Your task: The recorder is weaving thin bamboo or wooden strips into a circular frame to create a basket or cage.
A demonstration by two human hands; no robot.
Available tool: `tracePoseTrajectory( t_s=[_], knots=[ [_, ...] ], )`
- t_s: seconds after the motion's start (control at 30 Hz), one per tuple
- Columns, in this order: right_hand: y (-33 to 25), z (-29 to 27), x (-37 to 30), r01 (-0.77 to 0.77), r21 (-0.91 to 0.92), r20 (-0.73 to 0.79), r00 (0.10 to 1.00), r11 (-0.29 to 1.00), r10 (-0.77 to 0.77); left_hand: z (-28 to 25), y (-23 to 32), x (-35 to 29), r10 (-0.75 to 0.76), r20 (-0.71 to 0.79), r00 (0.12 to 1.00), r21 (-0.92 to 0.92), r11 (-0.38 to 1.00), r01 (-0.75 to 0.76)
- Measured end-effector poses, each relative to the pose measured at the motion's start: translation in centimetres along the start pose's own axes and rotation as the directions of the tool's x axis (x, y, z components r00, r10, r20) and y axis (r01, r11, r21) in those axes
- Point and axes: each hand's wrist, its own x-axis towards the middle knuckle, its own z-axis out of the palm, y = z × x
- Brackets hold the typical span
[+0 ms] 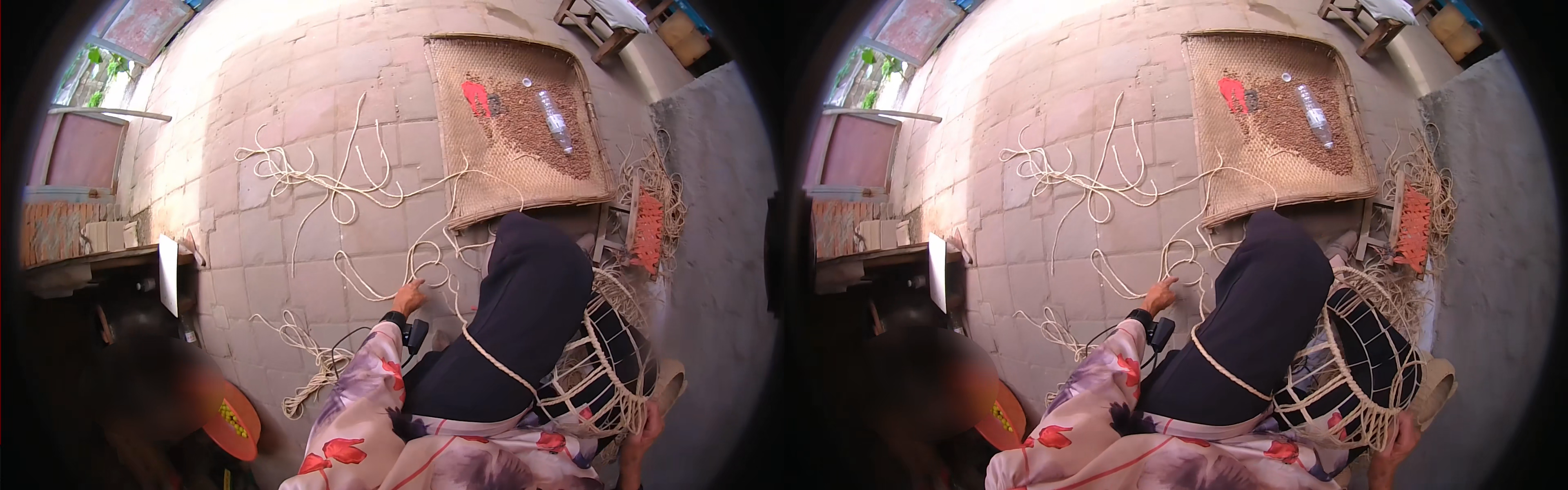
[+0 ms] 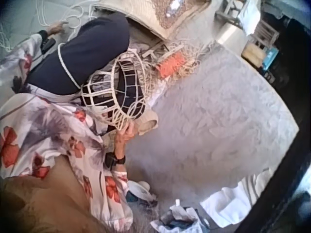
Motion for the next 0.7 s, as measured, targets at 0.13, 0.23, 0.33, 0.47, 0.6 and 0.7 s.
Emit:
tracePoseTrajectory(
  t_s=[0.13,0.23,0.33,0.47,0.6,0.7],
  knots=[
    [-0.2,0.1,-0.2,-0.045,-0.017,-0.011,0.999,0.999,0.045,0.8,0.0,2.3,-0.194,0.249,0.949,-0.205,0.947,0.248],
    [-1.1,-0.1,0.1,-0.082,-0.016,0.011,0.997,0.997,0.082,1.3,-0.4,2.9,-0.212,0.126,0.969,-0.146,0.962,0.230],
    [-1.7,0.3,0.1,-0.092,-0.018,-0.004,0.996,0.996,0.092,0.4,-0.1,2.8,-0.334,-0.178,0.926,-0.192,0.934,0.300],
    [-2.1,0.5,-0.2,-0.076,0.017,-0.018,0.997,0.997,0.076,-5.7,-0.8,2.1,-0.429,-0.384,0.818,-0.301,0.895,0.328],
    [-1.7,0.9,-0.4,-0.069,0.067,-0.042,0.997,0.995,0.072,-16.7,-4.5,0.8,-0.451,-0.165,0.877,-0.865,0.494,0.091],
    [-1.4,1.1,-0.2,-0.003,0.081,-0.061,0.998,0.997,0.008,-27.3,-3.7,-2.1,-0.371,-0.039,0.928,-0.859,0.487,0.159]
  ],
)
